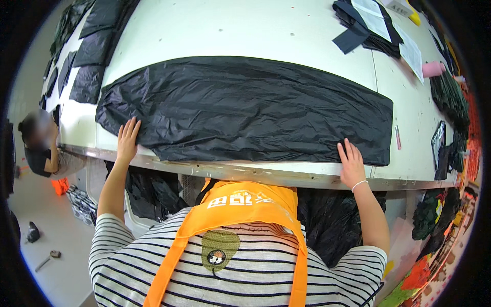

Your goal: The person repeatedly folds black garments on a white table. They smooth each item, fold it into a compact rectangle, and place it on a growing stack. The process is repeated for multiple garments throughout the clip.

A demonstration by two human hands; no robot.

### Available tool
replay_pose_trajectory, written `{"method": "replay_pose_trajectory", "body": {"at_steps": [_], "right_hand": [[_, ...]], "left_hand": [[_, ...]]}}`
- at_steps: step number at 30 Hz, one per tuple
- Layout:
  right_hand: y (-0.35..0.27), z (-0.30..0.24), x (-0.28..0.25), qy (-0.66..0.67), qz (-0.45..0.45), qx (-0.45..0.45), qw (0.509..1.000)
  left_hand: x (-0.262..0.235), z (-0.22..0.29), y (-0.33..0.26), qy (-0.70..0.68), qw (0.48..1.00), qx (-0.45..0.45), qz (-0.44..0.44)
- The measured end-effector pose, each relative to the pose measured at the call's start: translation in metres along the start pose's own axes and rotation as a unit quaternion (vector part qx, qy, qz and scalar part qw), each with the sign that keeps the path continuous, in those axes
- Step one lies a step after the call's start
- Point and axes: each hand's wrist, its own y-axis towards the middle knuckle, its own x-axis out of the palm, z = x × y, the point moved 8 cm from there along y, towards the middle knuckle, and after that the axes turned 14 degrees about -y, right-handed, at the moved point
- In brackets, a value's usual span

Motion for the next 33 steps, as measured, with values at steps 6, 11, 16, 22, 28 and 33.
{"method": "replay_pose_trajectory", "body": {"at_steps": [6,11,16,22,28,33], "right_hand": [[0.054,-0.092,-0.040,0.106,0.093,-0.068,0.988],[0.073,-0.064,-0.025,0.081,0.132,-0.040,0.987],[0.057,-0.003,-0.014,0.043,0.092,0.028,0.994],[0.040,0.017,-0.012,0.237,-0.148,-0.042,0.959],[0.125,0.057,-0.001,0.267,-0.298,0.081,0.913],[0.149,0.067,0.022,0.218,-0.391,0.137,0.884]], "left_hand": [[0.007,-0.034,0.032,-0.160,0.983,-0.092,-0.008],[0.006,-0.068,0.042,-0.111,0.985,-0.111,-0.067],[-0.006,-0.024,0.025,-0.057,0.995,-0.012,-0.075],[0.024,-0.063,-0.040,-0.146,0.898,-0.104,-0.402],[0.038,-0.109,0.034,-0.232,0.908,-0.143,-0.318],[0.031,-0.106,0.073,-0.169,0.912,-0.276,-0.251]]}}
